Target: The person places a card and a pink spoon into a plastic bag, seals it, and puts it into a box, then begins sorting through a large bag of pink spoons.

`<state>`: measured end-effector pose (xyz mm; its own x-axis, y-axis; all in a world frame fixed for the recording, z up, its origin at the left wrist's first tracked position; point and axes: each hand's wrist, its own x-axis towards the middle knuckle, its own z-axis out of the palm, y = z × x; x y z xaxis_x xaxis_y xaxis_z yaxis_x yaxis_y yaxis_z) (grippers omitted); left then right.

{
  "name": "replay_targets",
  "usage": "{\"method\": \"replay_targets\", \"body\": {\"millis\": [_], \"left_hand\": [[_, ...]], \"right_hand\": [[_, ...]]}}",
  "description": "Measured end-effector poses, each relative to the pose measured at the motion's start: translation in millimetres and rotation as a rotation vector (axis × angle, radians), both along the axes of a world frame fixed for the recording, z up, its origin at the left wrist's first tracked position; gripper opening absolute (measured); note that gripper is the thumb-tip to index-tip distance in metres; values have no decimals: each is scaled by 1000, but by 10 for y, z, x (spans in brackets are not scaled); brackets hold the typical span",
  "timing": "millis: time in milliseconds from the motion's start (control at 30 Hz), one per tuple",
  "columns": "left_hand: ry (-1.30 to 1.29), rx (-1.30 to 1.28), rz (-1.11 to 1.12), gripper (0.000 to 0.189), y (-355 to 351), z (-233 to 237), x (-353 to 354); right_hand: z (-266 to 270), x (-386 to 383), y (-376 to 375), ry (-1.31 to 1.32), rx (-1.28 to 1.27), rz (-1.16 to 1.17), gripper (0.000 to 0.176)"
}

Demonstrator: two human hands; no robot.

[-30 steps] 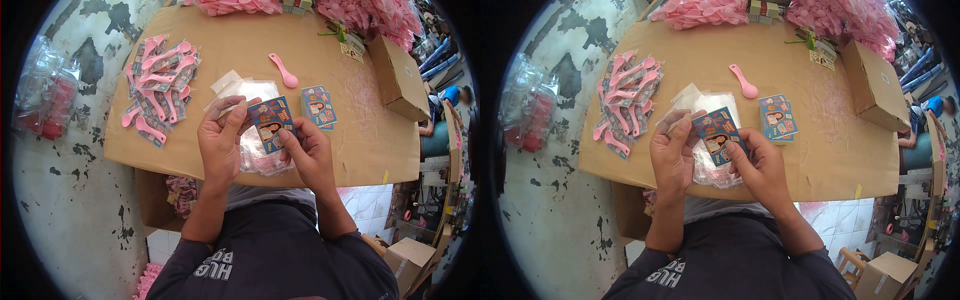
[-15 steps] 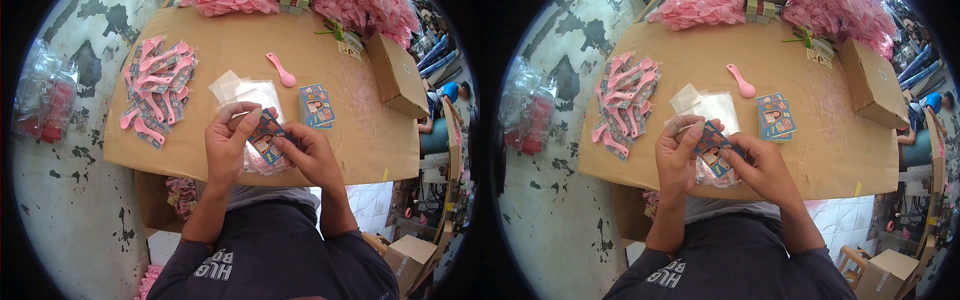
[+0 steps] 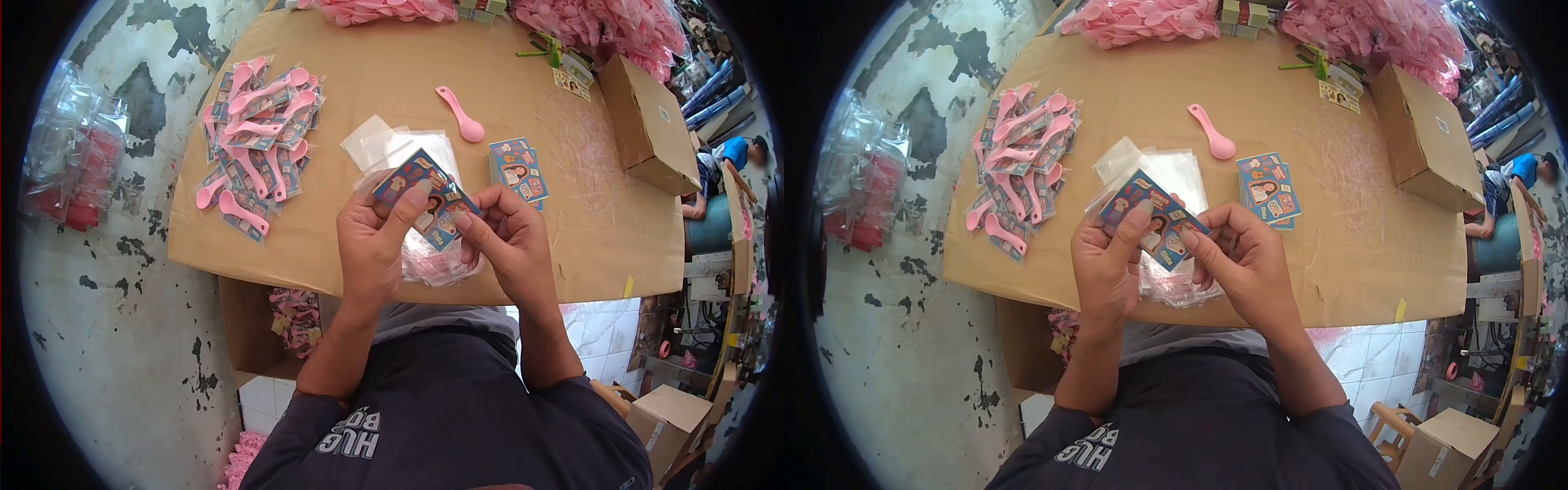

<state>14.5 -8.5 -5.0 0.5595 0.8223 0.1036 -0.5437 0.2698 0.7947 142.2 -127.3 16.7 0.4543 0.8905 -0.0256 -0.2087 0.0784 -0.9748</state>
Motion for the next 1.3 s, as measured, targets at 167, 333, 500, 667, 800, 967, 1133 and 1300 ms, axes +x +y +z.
{"method": "replay_targets", "body": {"millis": [167,333,500,667,800,967,1133,1300], "left_hand": [[9,7,-92,24,-105,53,21],[30,53,-55,24,-141,69,26],[27,164,-43,49,-131,82,45],[-129,82,-53,62,-71,206,65],[-230,51,-109,58,-70,234,92],[-393,-100,-200,55,-145,214,133],[-384,-89,-243,51,-202,189,127],[-364,-88,-247,45,-273,186,150]], "right_hand": [[-18,-86,57,6,76,-48,17],[-58,-140,125,-19,98,-120,17],[-90,-173,129,46,181,-112,19],[-86,-172,75,47,101,-113,17],[-62,-208,42,22,56,-116,18],[-40,-234,29,39,31,-125,23],[-73,-279,70,35,78,-184,28],[-132,-323,109,87,181,-244,36]]}}
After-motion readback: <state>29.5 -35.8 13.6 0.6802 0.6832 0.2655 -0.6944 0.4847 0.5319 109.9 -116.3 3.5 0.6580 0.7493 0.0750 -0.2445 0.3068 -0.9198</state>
